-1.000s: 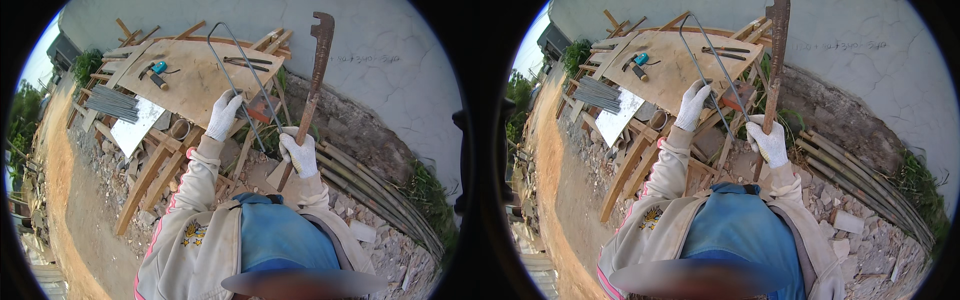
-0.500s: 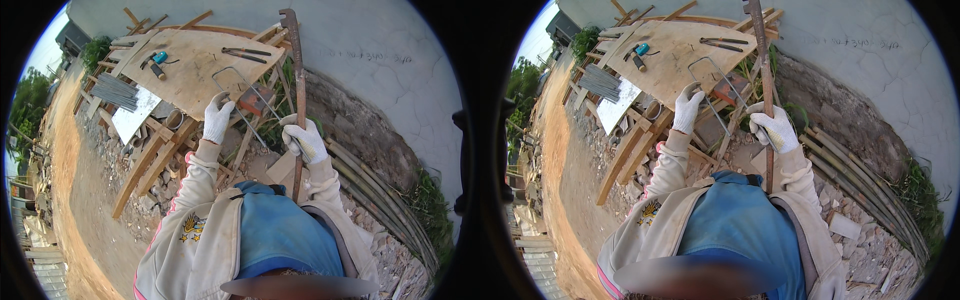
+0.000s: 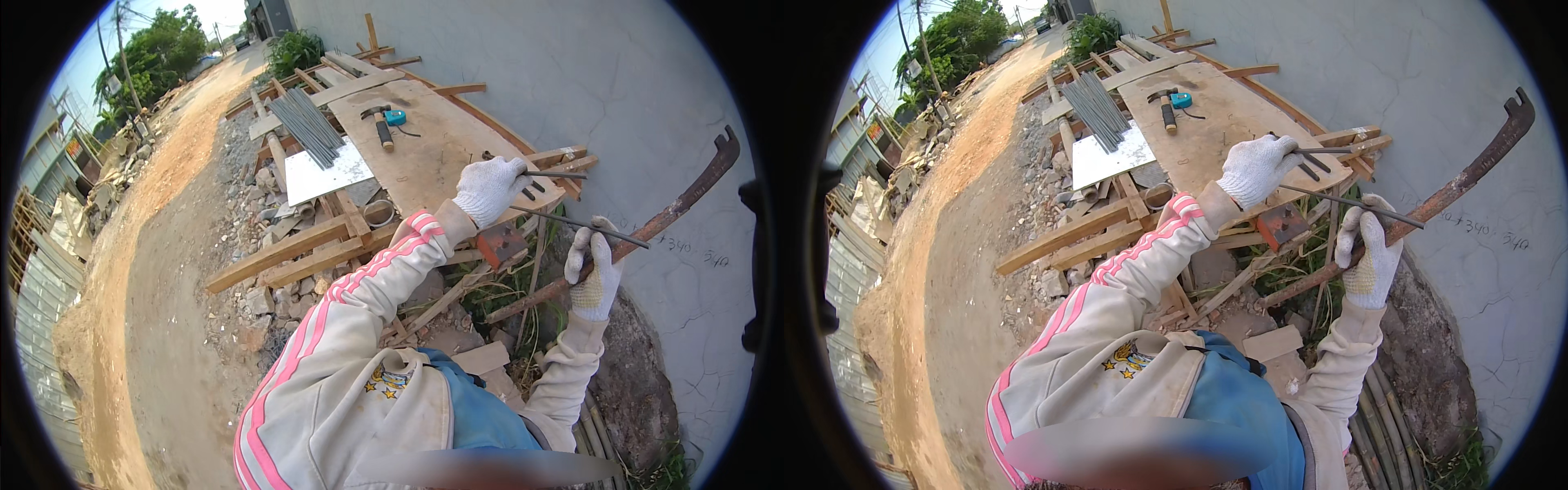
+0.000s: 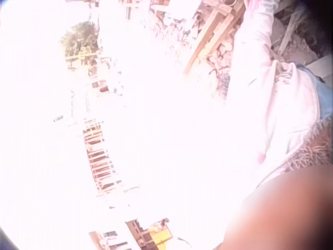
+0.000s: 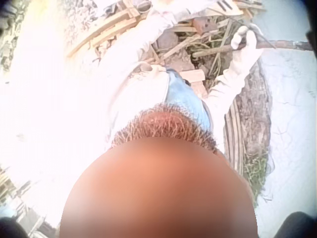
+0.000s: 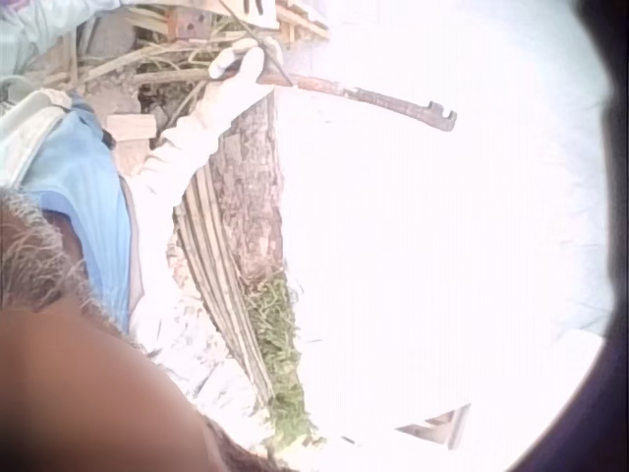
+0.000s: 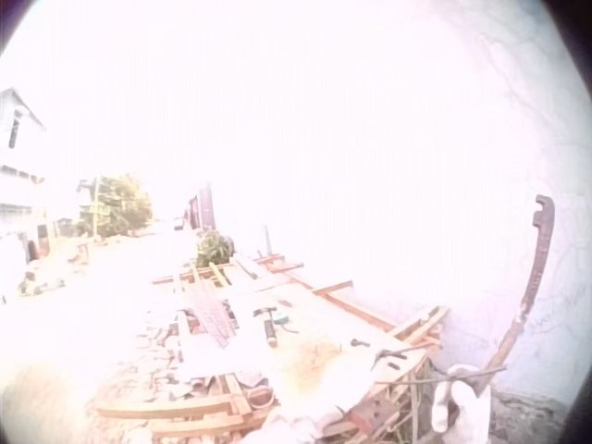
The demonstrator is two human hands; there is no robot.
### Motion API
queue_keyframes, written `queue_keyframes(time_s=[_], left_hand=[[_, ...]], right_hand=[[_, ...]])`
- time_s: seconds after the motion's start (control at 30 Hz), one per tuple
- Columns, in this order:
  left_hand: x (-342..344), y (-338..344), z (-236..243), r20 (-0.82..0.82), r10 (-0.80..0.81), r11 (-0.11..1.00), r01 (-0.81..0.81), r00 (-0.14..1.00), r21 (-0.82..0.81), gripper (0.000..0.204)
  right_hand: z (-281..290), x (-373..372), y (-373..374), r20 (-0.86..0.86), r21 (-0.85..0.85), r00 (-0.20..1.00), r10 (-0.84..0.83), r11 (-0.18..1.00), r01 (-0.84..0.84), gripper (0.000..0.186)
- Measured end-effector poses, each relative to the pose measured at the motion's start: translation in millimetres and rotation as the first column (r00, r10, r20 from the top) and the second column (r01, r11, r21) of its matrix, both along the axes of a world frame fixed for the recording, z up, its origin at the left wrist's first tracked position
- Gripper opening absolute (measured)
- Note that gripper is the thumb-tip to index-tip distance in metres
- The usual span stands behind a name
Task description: The person bends metal rods into U-shaped forms using a long metal bar as a lever against a wooden workbench. They repeatedly position each rod, apply force to bend it, and place the finished pieces aside.
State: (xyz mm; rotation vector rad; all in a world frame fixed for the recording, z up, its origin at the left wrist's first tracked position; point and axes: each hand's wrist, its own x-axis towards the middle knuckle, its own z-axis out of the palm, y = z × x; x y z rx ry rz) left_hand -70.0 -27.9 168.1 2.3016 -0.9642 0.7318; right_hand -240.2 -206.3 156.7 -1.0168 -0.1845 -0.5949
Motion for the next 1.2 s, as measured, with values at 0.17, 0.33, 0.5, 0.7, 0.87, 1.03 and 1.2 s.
queue_keyframes(time_s=[0.17, 0.33, 0.5, 0.7, 0.87, 1.03, 1.2], left_hand=[[-1, -16, 37, 0.101, -0.079, 0.993, 0.07, 0.992, 0.092, 0.032], [-5, -28, 46, 0.23, -0.17, 0.984, 0.152, 0.958, 0.095, 0.032], [5, -39, 33, 0.264, -0.26, 0.965, 0.258, 0.929, 0.041, 0.034], [12, -33, 30, 0.152, -0.274, 0.961, 0.275, 0.95, 0.019, 0.034], [20, -21, 27, 0.08, -0.275, 0.958, 0.28, 0.958, -0.054, 0.032], [29, -16, 14, 0.04, -0.275, 0.949, 0.278, 0.961, -0.149, 0.031], [35, -8, 4, -0.076, -0.241, 0.942, 0.214, 0.968, -0.259, 0.029]], right_hand=[[34, -4, -13, -0.053, 0.017, 0.973, -0.223, 0.974, 0.224, 0.021], [58, -17, -29, -0.023, -0.014, 0.929, -0.369, 0.93, 0.368, 0.02], [54, -12, -37, 0.017, -0.078, 0.869, -0.495, 0.866, 0.495, 0.021], [60, 16, -32, 0.036, -0.249, 0.796, -0.604, 0.766, 0.592, 0.024], [79, 40, -36, 0.117, -0.342, 0.787, -0.606, 0.719, 0.605, 0.027], [86, 69, -38, 0.128, -0.504, 0.775, -0.619, 0.632, 0.588, 0.029], [98, 110, -27, 0.13, -0.624, 0.851, -0.508, 0.626, 0.468, 0.031]])
